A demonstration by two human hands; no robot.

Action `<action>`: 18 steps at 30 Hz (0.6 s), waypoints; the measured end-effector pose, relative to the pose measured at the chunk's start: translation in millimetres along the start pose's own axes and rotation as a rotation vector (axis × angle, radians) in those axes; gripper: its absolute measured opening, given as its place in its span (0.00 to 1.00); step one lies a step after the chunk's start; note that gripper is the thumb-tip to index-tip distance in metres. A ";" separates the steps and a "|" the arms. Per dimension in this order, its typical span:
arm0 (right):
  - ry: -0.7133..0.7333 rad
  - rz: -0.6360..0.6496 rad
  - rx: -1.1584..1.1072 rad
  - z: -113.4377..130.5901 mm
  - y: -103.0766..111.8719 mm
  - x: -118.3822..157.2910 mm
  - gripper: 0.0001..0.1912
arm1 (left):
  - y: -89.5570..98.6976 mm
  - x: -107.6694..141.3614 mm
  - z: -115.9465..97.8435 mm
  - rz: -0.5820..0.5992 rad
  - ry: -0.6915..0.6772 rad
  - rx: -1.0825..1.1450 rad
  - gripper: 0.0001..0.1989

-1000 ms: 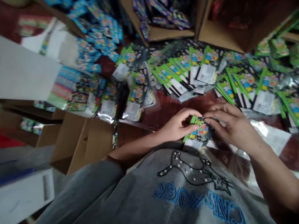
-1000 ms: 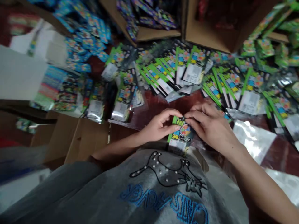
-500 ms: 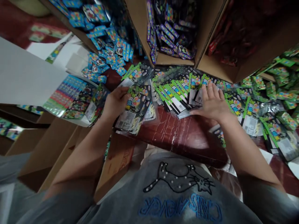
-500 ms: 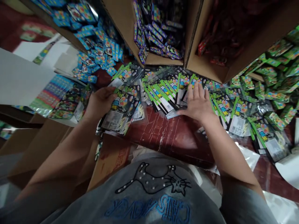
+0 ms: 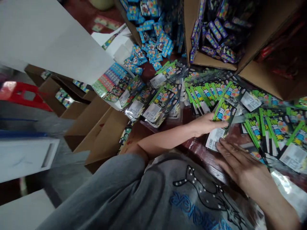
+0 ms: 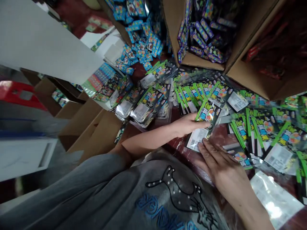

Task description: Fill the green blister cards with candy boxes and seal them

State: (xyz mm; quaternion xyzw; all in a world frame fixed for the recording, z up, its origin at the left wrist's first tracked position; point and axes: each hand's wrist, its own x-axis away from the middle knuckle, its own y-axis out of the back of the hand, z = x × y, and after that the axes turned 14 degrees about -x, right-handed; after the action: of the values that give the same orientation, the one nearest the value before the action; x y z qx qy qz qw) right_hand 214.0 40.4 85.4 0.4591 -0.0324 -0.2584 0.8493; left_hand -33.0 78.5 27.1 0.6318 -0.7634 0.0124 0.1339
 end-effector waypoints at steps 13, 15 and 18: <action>-0.267 -0.400 0.051 0.2 10.2 -26.4 0.24 | -4.7 54.2 -11.3 0.242 -0.207 -0.396 0.02; -0.187 -0.189 -0.118 -1.2 22.3 -23.6 0.16 | 1.1 58.1 -14.5 0.317 -0.200 -0.346 0.09; -0.068 0.177 -0.415 -1.6 44.0 -24.6 0.13 | 10.5 65.4 -18.3 0.424 -0.197 -0.267 0.20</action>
State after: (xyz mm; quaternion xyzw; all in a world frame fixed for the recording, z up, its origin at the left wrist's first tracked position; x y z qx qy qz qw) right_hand 211.2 72.8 124.0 0.2607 -0.0474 -0.1995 0.9434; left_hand -50.6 21.2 60.8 0.4327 -0.8829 -0.1220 0.1354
